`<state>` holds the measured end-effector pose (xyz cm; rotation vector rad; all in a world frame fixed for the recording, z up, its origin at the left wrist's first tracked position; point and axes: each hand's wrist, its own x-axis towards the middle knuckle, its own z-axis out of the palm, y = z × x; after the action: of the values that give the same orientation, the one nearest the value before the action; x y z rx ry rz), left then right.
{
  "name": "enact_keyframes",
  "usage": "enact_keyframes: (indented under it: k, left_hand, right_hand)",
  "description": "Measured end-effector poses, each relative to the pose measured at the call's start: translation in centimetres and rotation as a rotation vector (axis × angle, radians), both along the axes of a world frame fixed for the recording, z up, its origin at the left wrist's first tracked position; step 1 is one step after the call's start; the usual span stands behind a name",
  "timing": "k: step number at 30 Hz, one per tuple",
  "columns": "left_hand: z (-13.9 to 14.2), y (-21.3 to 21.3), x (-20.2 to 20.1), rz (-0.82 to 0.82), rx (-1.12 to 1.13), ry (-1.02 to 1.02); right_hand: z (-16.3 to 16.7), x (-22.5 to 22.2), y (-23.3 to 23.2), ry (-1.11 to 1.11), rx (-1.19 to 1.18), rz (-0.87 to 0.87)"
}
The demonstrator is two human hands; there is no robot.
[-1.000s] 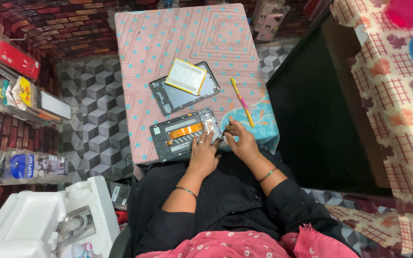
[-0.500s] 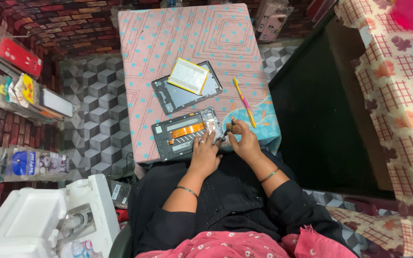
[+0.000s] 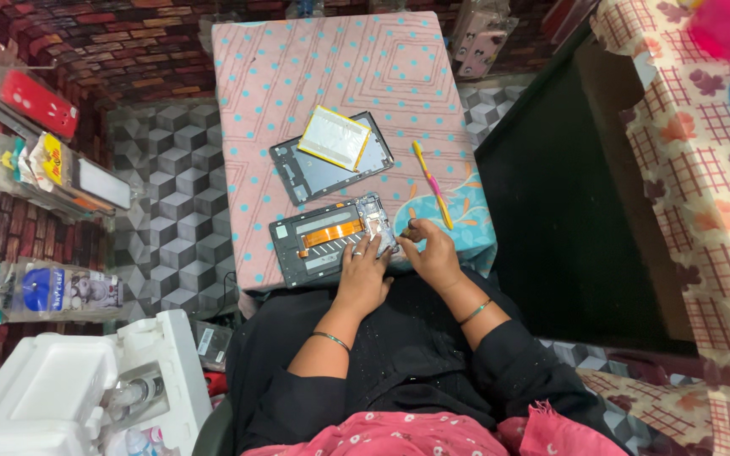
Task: The person repairs a disassembled smartphone lying on a small table, using a screwdriver to work on the internal components while holding the device steady with the other hand. A replacement screen and a pry tool rest on the table nearby as the person continues working on the phone's internals.
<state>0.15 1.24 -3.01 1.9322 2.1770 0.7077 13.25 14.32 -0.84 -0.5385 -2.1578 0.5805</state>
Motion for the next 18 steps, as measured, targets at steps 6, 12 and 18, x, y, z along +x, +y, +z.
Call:
enact_keyframes:
  k: [6, 12, 18]
  left_hand:
    - [0.0, 0.0, 0.0, 0.002, 0.001, -0.011]
    - [0.0, 0.0, 0.0, -0.001, -0.017, -0.021]
    - [0.4, -0.2, -0.3, -0.018, -0.009, -0.046]
  right_hand:
    - [1.3, -0.1, -0.1, 0.046, 0.043, 0.058]
    - [2.3, -0.2, -0.4, -0.029, 0.032, 0.012]
    - [2.3, 0.0, -0.3, 0.062, 0.119, 0.087]
